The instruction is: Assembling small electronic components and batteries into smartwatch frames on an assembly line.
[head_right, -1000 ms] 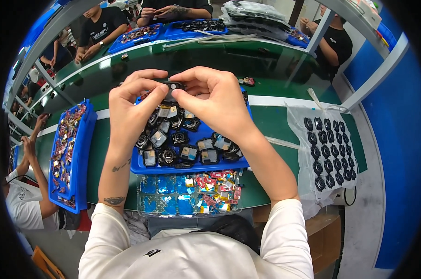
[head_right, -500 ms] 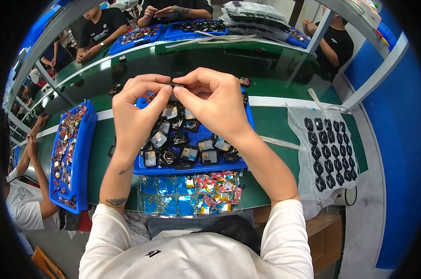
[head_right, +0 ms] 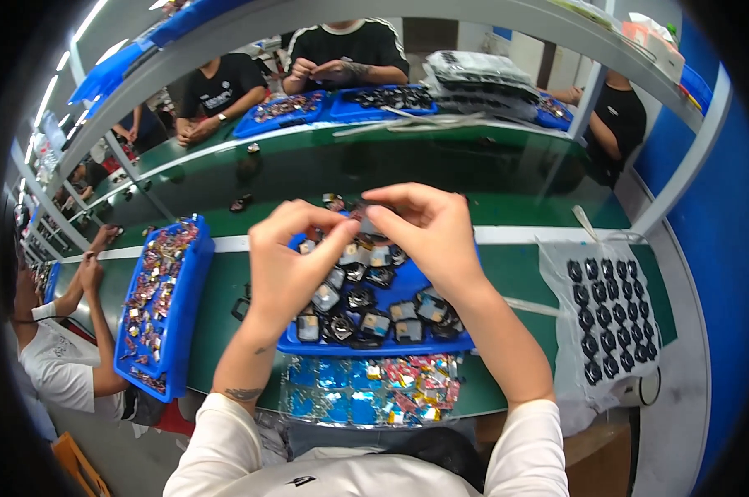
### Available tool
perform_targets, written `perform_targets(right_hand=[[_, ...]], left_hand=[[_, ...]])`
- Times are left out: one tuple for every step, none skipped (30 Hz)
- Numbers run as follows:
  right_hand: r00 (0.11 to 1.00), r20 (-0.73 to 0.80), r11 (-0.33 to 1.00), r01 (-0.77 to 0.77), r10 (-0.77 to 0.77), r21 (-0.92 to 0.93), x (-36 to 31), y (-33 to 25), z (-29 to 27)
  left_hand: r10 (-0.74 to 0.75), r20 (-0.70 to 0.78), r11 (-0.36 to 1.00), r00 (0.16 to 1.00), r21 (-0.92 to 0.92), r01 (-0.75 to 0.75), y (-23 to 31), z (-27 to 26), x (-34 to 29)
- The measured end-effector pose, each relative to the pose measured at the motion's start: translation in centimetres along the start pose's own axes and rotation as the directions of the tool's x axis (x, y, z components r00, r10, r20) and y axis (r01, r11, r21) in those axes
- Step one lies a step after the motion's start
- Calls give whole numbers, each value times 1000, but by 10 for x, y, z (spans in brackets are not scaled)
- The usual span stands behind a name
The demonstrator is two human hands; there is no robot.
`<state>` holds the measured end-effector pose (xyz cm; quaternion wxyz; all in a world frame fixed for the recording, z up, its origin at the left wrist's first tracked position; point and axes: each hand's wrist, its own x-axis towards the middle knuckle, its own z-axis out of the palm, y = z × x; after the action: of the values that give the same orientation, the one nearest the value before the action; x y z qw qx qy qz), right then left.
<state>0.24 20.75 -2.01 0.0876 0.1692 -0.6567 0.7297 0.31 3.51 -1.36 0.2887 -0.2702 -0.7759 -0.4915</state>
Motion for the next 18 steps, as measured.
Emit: perform_targets(right_hand=[[1000,1,1000,22,-22,2,-1,0,0],[1000,-28,1000,-2,2,17,-2,-2,2],[1000,-22,1000,2,-2,20,-3,-2,3],[998,-32,999,44,-44,-1,-3,-2,3],[995,-44,996,84,-85,-23,-4,-1,2],[992,-63,993,111,-113,-39,-4,1,4],[992,-68,994,105,-108,-44,-4,0,5],[991,-78,993,104,-108,-54,-4,-1,5],[989,-88,992,109,-115,-65,-3,-2,6],[978,-82,978,182,-191,-103,-2,-2,7],[978,-89,978,181,-191,-108,-2,-3,7],[980,-75,980,180,-186,-82,-2,-3,8],[981,-59,982,179,-182,-54,-2,-4,8],[980,-52,981,189,-192,-50,-2,-2,8],[980,-48,980,191,-194,-50,-2,-3,8],[980,-42,981,190,-192,-48,-2,-4,7],[981,-34,981,189,-191,-47,-3,-5,7],[981,-28,980,191,-193,-45,-3,-5,6]], left_hand=[[-14,19,999,1000,-32,15,1,0,-1],[-89,84,991,992,-91,97,1,-3,0],[-198,192,948,961,-213,238,0,-4,-1],[-259,253,878,932,-340,336,-3,-4,-1],[-307,322,780,896,-454,431,-5,-3,-1],[-301,332,747,894,-501,437,-6,-2,0],[-295,342,709,892,-548,444,-7,-1,0],[-310,347,703,885,-543,460,-5,-2,0],[-328,348,704,878,-530,473,-5,-3,3],[-323,335,709,885,-534,461,-7,-3,2],[-318,322,714,892,-538,449,-8,-1,2],[-316,326,712,891,-539,450,-8,0,2],[-342,288,729,895,-519,446,-8,0,3],[-367,247,746,897,-498,442,-8,0,3],[-366,243,747,898,-498,440,-7,1,3],[-336,212,764,918,-509,397,-7,3,2],[-305,180,779,935,-517,354,-7,5,2],[-284,172,802,943,-497,332,-8,6,1]])
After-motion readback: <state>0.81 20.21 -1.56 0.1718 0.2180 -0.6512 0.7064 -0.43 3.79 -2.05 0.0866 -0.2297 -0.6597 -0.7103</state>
